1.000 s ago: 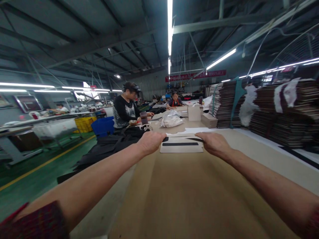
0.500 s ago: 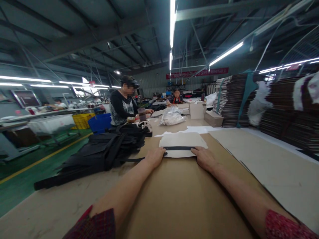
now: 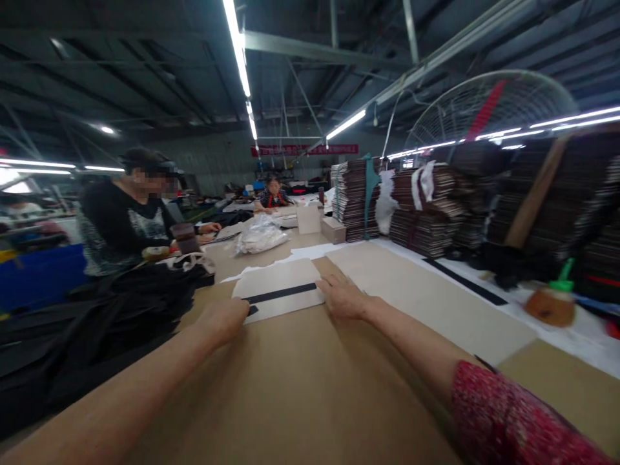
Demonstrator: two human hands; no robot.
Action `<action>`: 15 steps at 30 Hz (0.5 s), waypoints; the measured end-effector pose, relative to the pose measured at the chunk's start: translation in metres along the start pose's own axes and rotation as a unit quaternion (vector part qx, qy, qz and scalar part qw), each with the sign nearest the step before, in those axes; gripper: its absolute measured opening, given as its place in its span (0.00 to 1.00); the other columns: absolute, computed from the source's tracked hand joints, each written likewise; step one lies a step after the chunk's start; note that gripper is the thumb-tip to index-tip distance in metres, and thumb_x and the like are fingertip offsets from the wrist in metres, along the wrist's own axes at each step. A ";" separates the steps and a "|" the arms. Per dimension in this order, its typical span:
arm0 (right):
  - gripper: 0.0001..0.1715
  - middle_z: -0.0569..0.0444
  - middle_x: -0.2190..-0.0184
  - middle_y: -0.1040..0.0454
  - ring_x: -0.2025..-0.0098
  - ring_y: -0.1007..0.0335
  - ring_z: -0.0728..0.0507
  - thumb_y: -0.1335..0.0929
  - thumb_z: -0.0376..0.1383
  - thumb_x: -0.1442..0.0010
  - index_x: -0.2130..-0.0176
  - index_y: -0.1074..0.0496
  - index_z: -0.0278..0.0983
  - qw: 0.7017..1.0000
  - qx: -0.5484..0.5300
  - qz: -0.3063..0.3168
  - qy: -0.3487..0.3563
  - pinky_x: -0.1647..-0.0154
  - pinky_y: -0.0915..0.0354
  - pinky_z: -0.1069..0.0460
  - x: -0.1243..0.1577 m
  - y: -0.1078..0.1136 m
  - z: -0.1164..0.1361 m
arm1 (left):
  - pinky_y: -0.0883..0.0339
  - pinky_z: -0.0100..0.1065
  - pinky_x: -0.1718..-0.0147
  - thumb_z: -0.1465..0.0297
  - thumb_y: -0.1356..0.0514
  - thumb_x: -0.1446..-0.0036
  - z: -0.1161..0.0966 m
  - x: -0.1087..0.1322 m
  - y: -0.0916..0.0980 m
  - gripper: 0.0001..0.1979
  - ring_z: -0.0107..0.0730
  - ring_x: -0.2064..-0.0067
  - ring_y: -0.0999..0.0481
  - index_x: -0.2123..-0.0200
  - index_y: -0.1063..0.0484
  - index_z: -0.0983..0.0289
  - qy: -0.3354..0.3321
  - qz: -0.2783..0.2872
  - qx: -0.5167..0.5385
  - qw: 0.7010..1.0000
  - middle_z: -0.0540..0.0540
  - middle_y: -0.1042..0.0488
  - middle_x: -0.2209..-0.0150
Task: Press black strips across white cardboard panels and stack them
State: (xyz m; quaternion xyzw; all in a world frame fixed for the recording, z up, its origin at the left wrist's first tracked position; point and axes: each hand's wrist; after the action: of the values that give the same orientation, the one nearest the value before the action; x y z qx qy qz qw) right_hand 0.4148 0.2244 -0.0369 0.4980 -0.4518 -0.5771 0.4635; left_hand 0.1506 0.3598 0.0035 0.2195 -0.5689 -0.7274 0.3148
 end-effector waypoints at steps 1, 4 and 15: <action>0.44 0.49 0.31 0.47 0.31 0.52 0.39 0.33 0.32 0.48 0.34 0.43 0.43 1.000 0.005 -0.014 -0.006 0.34 0.48 0.42 0.023 0.009 -0.015 | 0.28 0.51 0.56 0.78 0.46 0.44 -0.014 0.004 0.008 0.14 0.56 0.52 0.22 0.58 0.24 0.66 -0.018 -0.006 -0.005 1.000 0.68 0.22 0.55; 0.37 0.48 0.33 0.42 0.32 0.50 0.40 0.36 0.33 0.43 0.35 0.41 0.38 0.995 0.030 -0.052 -0.079 0.33 0.48 0.45 0.103 0.032 -0.071 | 0.27 0.50 0.57 0.77 0.47 0.43 -0.079 0.023 0.031 0.13 0.56 0.55 0.21 0.61 0.23 0.67 -0.089 -0.015 -0.005 0.996 0.68 0.20 0.58; 0.25 0.32 0.52 0.26 0.48 0.28 0.31 0.45 0.40 0.32 0.50 0.29 0.28 0.916 0.061 -0.053 -0.393 0.49 0.35 0.38 0.288 0.013 -0.184 | 0.31 0.43 0.47 0.78 0.45 0.44 -0.312 0.055 0.033 0.30 0.50 0.44 0.27 0.37 0.41 0.71 -0.190 0.041 0.156 0.968 0.72 0.34 0.40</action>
State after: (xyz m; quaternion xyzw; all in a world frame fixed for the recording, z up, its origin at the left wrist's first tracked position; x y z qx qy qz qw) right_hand 0.5772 -0.0728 -0.0867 0.2817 -0.6049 -0.7211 0.1862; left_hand 0.3299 0.1011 -0.0427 0.0998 -0.7336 -0.6441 0.1924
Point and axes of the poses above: each hand's wrist, its own x-axis away from the middle knuckle, its own y-axis out of the back of the hand, z = x × y
